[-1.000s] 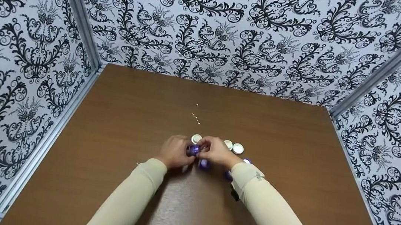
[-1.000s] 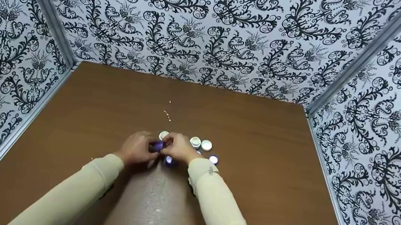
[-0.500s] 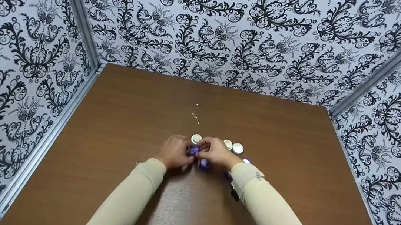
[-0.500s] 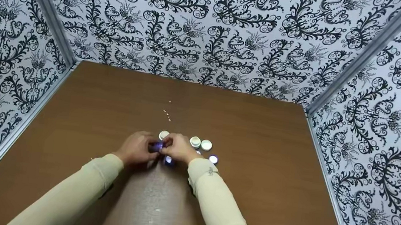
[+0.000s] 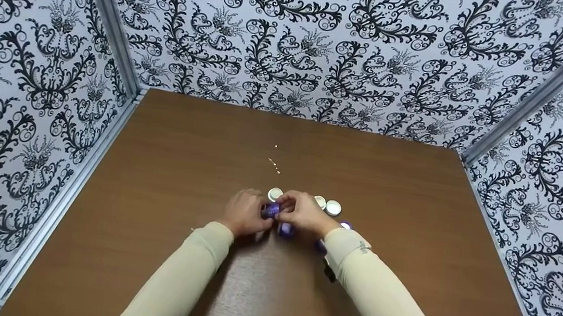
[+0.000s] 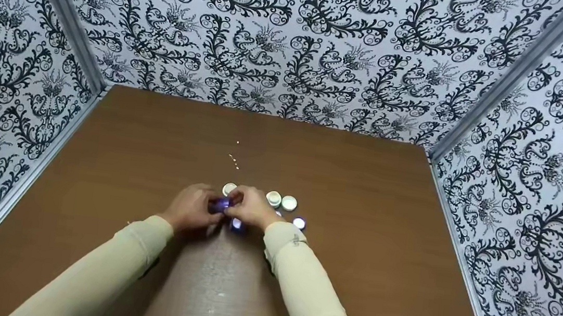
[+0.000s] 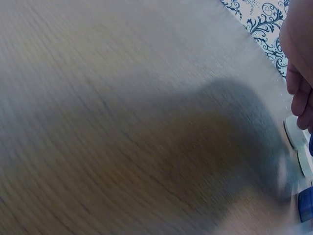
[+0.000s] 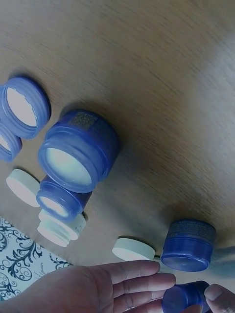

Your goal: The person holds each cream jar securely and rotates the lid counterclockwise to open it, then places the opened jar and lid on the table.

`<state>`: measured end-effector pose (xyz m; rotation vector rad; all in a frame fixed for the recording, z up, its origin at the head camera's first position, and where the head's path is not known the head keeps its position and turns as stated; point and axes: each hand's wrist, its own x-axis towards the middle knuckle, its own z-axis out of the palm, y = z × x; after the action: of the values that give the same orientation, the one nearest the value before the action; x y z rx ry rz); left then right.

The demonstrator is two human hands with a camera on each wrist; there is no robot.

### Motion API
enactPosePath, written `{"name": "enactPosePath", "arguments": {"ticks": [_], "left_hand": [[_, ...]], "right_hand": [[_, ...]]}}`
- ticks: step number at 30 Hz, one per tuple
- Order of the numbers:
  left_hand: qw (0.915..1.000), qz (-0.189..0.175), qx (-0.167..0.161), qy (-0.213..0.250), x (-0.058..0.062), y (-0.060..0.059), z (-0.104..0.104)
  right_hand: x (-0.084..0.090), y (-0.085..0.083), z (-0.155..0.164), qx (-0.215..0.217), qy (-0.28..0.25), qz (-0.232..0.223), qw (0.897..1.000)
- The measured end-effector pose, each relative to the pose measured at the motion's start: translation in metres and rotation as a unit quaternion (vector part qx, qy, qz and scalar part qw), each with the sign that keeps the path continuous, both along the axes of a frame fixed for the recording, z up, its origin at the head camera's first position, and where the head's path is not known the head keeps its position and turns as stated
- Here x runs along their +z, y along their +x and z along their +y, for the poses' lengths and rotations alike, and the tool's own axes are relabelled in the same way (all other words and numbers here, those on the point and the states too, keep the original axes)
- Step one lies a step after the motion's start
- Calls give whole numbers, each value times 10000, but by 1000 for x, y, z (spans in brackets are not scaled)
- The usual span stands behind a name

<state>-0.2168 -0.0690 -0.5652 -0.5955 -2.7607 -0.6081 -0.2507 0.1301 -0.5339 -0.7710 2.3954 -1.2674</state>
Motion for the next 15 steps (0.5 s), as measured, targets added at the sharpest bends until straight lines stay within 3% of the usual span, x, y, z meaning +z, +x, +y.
{"name": "enactPosePath", "arguments": {"ticks": [9, 15], "left_hand": [[10000, -6, -8, 94, 0, 1, 1], [10000, -25, 60, 70, -2, 0, 0]], "right_hand": [[1, 1, 4, -18, -52, 54, 10000], [2, 2, 11, -241, 255, 226, 9991]]}}
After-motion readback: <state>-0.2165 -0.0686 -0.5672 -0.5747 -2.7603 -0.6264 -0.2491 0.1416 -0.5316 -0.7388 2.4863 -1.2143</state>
